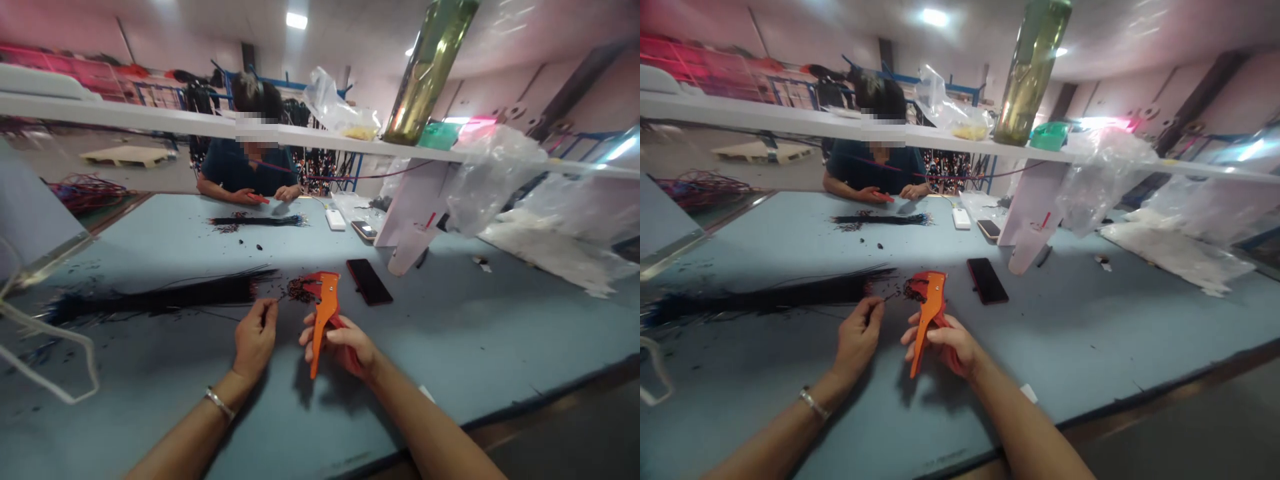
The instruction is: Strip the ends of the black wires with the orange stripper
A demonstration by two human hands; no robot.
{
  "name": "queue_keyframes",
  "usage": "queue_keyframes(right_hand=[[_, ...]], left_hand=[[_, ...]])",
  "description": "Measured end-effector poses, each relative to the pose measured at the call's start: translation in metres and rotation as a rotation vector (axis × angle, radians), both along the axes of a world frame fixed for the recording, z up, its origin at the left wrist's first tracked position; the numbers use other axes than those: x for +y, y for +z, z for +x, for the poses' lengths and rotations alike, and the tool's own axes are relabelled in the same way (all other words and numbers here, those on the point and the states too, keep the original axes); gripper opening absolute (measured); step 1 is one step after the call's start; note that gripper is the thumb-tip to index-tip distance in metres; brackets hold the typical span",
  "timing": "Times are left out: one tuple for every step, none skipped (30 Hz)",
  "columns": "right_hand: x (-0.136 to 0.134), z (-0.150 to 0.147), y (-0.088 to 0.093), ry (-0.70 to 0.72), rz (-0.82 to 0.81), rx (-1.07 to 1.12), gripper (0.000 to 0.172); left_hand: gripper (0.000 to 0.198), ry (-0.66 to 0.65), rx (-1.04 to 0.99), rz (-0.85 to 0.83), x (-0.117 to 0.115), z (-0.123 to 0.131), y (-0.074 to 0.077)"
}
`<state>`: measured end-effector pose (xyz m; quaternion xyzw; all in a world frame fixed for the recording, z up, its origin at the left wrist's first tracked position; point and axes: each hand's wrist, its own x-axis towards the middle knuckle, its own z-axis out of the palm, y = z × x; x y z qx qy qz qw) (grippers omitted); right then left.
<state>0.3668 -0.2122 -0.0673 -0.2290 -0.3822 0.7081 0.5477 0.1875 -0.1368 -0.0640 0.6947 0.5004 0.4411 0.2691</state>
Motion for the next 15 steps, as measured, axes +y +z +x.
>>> queue_keyframes(right_hand=[[0.000,0.000,0.001,0.031,-0.008,-0.003,0.040],[-0.001,0.000,0.001,0.063,-0.014,-0.010,0.040],[-0.002,0.001,0.002,0.091,-0.018,-0.017,0.039],[-0.003,0.002,0.002,0.113,-0.022,-0.024,0.039],[-0.004,0.003,0.002,0.129,-0.028,-0.030,0.039],[-0.005,0.003,0.002,0.139,-0.035,-0.032,0.039],[-0.006,0.004,0.002,0.144,-0.046,-0.032,0.039],[-0.007,0.004,0.002,0.147,-0.057,-0.030,0.039],[-0.008,0.004,0.002,0.149,-0.069,-0.028,0.040],[-0.009,0.004,0.003,0.148,-0.080,-0.024,0.040],[-0.009,0.004,0.003,0.147,-0.091,-0.020,0.040],[-0.010,0.003,0.003,0.146,-0.099,-0.016,0.040],[-0.010,0.003,0.003,0.147,-0.105,-0.013,0.040],[-0.010,0.002,0.003,0.150,-0.107,-0.013,0.039],[-0.011,0.002,0.004,0.157,-0.108,-0.014,0.039]], left_hand=[[0.026,0.006,0.016,0.002,0.002,-0.001,0.000],[0.025,0.004,0.016,0.004,0.003,-0.002,0.001],[0.025,-0.007,0.006,-0.002,0.004,-0.002,0.002],[0.024,-0.019,-0.001,-0.009,0.005,-0.002,0.003],[0.024,-0.032,-0.010,-0.017,0.005,-0.002,0.004],[0.024,-0.044,-0.018,-0.026,0.005,-0.001,0.005],[0.024,-0.054,-0.026,-0.031,0.004,-0.001,0.006],[0.025,-0.062,-0.036,-0.032,0.003,-0.001,0.007],[0.025,-0.069,-0.046,-0.031,0.003,0.000,0.007],[0.025,-0.076,-0.059,-0.029,0.003,0.000,0.008],[0.025,-0.084,-0.071,-0.030,0.002,0.000,0.008],[0.025,-0.091,-0.085,-0.034,0.003,-0.001,0.007],[0.025,-0.099,-0.099,-0.043,0.003,-0.001,0.007],[0.025,-0.106,-0.113,-0.055,0.003,-0.001,0.006],[0.024,-0.110,-0.127,-0.065,0.004,-0.001,0.006]])
